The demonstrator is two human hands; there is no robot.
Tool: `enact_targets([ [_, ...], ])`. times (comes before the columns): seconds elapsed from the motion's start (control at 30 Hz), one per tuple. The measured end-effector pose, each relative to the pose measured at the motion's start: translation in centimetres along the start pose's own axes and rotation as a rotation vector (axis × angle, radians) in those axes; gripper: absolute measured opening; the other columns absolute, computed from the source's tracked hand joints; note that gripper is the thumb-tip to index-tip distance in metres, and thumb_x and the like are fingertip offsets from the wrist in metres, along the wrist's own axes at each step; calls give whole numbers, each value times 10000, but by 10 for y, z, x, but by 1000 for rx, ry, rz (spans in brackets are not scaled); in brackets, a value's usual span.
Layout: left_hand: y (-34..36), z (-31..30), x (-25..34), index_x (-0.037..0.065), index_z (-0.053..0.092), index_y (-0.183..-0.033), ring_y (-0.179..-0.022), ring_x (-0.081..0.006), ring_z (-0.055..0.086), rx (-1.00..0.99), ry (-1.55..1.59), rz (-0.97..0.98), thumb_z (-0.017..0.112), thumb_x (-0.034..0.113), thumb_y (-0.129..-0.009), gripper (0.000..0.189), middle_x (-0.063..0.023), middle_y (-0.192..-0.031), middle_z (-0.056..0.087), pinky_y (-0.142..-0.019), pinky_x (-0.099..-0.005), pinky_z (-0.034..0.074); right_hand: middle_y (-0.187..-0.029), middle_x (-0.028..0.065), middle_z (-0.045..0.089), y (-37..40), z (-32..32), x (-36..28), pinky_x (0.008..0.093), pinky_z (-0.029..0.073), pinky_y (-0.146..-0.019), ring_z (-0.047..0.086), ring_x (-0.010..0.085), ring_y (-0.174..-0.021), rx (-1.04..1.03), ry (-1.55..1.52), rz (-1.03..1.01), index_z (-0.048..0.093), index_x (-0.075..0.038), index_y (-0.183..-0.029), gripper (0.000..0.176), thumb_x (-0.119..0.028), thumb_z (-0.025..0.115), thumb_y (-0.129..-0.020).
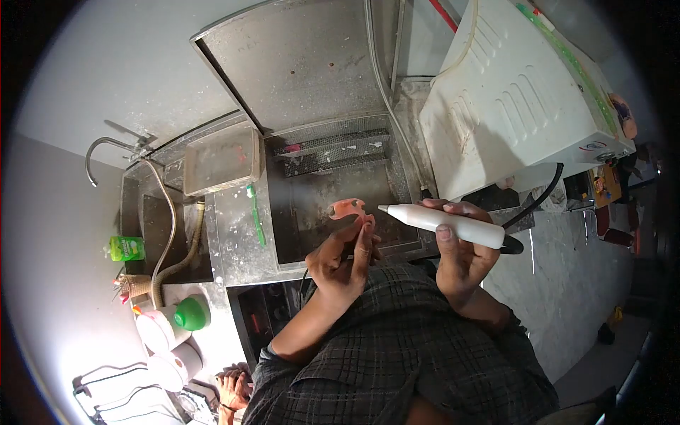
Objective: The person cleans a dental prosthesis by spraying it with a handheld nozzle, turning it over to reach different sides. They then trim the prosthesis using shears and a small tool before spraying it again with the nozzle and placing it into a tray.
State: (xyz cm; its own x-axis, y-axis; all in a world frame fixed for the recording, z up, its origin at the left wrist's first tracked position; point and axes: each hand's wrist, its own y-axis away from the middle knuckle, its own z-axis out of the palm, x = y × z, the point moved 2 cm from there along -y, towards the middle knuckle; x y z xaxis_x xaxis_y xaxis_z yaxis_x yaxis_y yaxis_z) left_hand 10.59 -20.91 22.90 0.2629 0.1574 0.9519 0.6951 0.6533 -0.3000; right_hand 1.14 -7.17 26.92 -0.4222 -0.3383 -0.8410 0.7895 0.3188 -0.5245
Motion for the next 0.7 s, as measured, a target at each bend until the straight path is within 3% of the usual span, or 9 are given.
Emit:
enact_targets([
  [0.7,5,1,0,-98,618,-1036,-571,-110,652,-39,-100,9,624,-41,-867,179,-141,-733,681,-480,-214,509,-1106,183,552,3,13,-1,427,531,-907,609,329,-1061,-64,-26,-66,473,84,-1131,295,68,595,-863],
])
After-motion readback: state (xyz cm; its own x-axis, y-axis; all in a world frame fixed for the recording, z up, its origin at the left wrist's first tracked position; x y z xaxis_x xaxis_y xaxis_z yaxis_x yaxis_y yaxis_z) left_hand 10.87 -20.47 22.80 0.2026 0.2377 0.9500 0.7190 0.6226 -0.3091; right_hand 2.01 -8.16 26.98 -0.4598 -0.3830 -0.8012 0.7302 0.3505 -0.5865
